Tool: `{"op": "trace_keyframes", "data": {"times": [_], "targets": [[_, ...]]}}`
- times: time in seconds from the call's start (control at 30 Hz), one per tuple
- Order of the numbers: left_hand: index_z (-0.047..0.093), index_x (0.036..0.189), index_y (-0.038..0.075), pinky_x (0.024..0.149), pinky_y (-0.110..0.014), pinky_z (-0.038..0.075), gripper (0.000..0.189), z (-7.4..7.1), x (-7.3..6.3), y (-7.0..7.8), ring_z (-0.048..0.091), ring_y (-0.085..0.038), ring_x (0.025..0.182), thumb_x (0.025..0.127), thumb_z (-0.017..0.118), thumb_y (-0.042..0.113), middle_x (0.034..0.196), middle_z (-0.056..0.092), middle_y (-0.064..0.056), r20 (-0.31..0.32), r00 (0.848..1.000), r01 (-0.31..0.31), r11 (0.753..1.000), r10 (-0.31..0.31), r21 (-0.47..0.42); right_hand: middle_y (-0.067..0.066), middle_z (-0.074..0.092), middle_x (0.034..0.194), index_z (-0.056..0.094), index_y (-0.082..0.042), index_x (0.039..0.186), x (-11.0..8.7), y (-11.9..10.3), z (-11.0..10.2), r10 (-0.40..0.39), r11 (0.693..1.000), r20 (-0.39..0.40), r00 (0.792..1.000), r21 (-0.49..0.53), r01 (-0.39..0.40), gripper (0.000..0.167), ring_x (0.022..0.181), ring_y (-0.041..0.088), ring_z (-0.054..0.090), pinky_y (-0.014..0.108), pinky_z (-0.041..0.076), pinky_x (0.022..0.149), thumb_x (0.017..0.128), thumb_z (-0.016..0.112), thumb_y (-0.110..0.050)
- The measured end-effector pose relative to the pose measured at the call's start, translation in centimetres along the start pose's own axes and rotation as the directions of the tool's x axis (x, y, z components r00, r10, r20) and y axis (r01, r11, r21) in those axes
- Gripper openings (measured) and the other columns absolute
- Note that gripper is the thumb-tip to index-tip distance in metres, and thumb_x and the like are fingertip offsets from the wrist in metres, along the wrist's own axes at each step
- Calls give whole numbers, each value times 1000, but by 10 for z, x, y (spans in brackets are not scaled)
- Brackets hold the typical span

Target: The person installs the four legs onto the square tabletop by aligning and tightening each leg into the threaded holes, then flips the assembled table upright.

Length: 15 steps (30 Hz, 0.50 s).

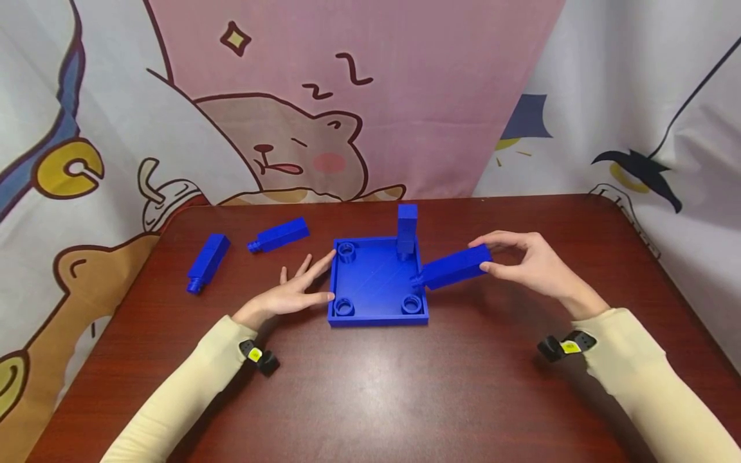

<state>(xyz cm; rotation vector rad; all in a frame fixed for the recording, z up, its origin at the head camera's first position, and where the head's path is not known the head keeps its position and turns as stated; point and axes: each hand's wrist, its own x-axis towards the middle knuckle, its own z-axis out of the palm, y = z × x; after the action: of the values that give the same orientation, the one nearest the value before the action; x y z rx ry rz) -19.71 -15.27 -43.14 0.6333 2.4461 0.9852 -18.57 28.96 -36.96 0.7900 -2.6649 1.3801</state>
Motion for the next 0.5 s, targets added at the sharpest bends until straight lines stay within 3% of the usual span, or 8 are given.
{"op": "trace_keyframes", "data": {"times": [0.23, 0.5], "targets": [[-1, 156, 33, 98, -62, -25, 86, 0, 0, 1, -19, -27, 143, 93, 55, 49, 160, 10, 6, 1, 1000, 0, 1000, 0, 0, 4, 67, 112, 69, -8, 116, -1, -5, 9, -55, 998, 71, 996, -27, 57, 40, 101, 9, 59, 17, 45, 82, 78, 76, 5], [-1, 156, 34, 97, -62, -26, 86, 1, -1, 0, -19, -27, 143, 93, 57, 47, 160, 11, 5, -5, 1000, -2, 1000, 2, -6, -4, 65, 115, 68, -18, 117, 7, -16, 12, -107, 992, 176, 979, -42, 116, 43, 105, 9, 57, 20, 44, 84, 79, 78, -1]]}}
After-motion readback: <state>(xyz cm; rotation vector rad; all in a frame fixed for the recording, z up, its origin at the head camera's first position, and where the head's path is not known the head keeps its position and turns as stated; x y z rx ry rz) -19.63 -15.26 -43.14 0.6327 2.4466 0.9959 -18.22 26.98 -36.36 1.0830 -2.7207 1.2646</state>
